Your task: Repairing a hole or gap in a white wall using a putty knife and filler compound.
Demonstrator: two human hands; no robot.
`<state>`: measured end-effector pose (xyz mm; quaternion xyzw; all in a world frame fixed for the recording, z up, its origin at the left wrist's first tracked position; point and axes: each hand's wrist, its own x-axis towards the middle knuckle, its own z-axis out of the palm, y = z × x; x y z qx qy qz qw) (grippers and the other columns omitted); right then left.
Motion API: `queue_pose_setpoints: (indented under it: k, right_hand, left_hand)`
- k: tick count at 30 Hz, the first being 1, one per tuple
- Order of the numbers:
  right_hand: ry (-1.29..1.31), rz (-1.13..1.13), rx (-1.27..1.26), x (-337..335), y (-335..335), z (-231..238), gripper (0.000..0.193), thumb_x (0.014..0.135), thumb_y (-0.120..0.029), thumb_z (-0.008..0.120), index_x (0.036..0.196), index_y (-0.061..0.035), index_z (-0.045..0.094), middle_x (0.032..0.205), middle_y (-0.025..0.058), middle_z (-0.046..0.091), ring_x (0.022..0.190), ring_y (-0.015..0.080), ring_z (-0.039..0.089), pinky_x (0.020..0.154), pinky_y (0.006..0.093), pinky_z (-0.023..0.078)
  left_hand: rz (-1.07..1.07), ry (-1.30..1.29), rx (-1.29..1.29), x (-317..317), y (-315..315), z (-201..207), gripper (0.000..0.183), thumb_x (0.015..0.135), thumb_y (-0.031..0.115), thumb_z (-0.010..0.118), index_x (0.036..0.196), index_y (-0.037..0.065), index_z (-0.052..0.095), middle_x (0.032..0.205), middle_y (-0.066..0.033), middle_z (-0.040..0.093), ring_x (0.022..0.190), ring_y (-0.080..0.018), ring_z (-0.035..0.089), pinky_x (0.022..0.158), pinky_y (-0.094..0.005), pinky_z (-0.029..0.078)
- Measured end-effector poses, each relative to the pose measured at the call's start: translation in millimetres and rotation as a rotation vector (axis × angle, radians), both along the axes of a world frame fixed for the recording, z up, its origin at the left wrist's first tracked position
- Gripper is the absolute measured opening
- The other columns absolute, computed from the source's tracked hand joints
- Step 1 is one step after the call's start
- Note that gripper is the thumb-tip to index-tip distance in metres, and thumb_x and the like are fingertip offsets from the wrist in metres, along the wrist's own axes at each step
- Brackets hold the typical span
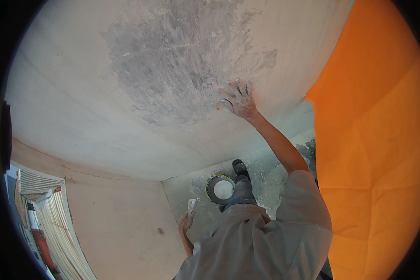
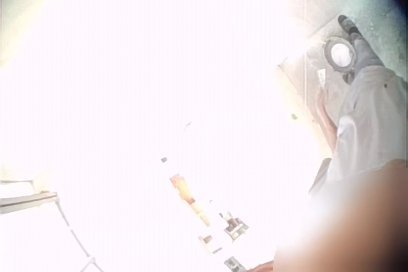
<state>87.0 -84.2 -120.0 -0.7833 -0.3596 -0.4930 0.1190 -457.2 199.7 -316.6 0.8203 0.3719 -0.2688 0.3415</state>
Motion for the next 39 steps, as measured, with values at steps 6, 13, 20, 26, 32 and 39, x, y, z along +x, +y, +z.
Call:
queue_pose_setpoints:
  k: [6, 13, 20, 26, 32, 39]
  right_hand:
    - [0.075, 0.040, -0.101, -14, -2, -29, 0.061, 0.092, -0.046, 0.064, 0.150, -0.0335, 0.052, 0.156, 0.0089, 0.045, 0.148, 0.0293, 0.036, 0.121, 0.0641, 0.017]
    - [-0.118, -0.085, 0.587, 6, -13, 320, 0.055, 0.106, -0.034, 0.045, 0.154, -0.0080, 0.044, 0.163, 0.0270, 0.028, 0.152, 0.0433, 0.021, 0.123, 0.0603, 0.009]
    - [-0.077, 0.033, 0.408, 4, 24, 211, 0.053, 0.105, -0.037, 0.046, 0.153, -0.0156, 0.050, 0.162, 0.0300, 0.028, 0.152, 0.0483, 0.021, 0.122, 0.0638, 0.007]
    - [0.167, -0.058, 0.044, -8, -19, -70, 0.058, 0.098, -0.047, 0.058, 0.152, -0.0280, 0.051, 0.164, 0.0235, 0.029, 0.153, 0.0446, 0.022, 0.119, 0.0680, 0.016]
    - [0.152, 0.003, 0.396, -12, 11, 38, 0.057, 0.103, -0.039, 0.051, 0.155, -0.0155, 0.046, 0.162, 0.0351, 0.021, 0.153, 0.0514, 0.014, 0.117, 0.0731, 0.002]
    - [-0.109, -0.099, 0.821, 12, 9, 365, 0.059, 0.107, -0.033, 0.044, 0.157, -0.0045, 0.036, 0.167, 0.0244, 0.022, 0.156, 0.0383, 0.014, 0.125, 0.0556, 0.009]
  left_hand:
    - [0.001, 0.022, 0.046, -22, 20, -14, 0.061, 0.096, 0.059, 0.054, 0.119, 0.004, 0.067, 0.112, -0.0275, 0.069, 0.111, -0.0463, 0.064, 0.093, -0.0551, 0.049]
    - [0.050, 0.077, -0.007, 16, -5, 37, 0.058, 0.095, 0.057, 0.058, 0.112, 0.003, 0.069, 0.090, -0.0239, 0.072, 0.086, -0.0399, 0.072, 0.076, -0.0503, 0.055]
    - [0.127, 0.062, -0.064, 0, -3, 9, 0.056, 0.094, 0.055, 0.060, 0.111, 0.003, 0.070, 0.076, -0.0155, 0.069, 0.065, -0.0263, 0.069, 0.063, -0.0408, 0.056]
    - [0.000, 0.074, 0.002, 55, 11, 23, 0.062, 0.094, 0.059, 0.058, 0.113, 0.001, 0.069, 0.083, -0.0191, 0.073, 0.074, -0.0328, 0.073, 0.067, -0.0448, 0.057]
    - [-0.105, -0.021, 0.052, 58, 22, -17, 0.055, 0.094, 0.054, 0.062, 0.111, 0.002, 0.067, 0.074, -0.0099, 0.064, 0.063, -0.0197, 0.064, 0.054, -0.0381, 0.051]
    - [-0.321, -0.182, 0.199, 58, 24, -45, 0.057, 0.094, 0.053, 0.060, 0.118, 0.002, 0.068, 0.077, -0.0124, 0.069, 0.066, -0.0259, 0.069, 0.060, -0.0413, 0.055]
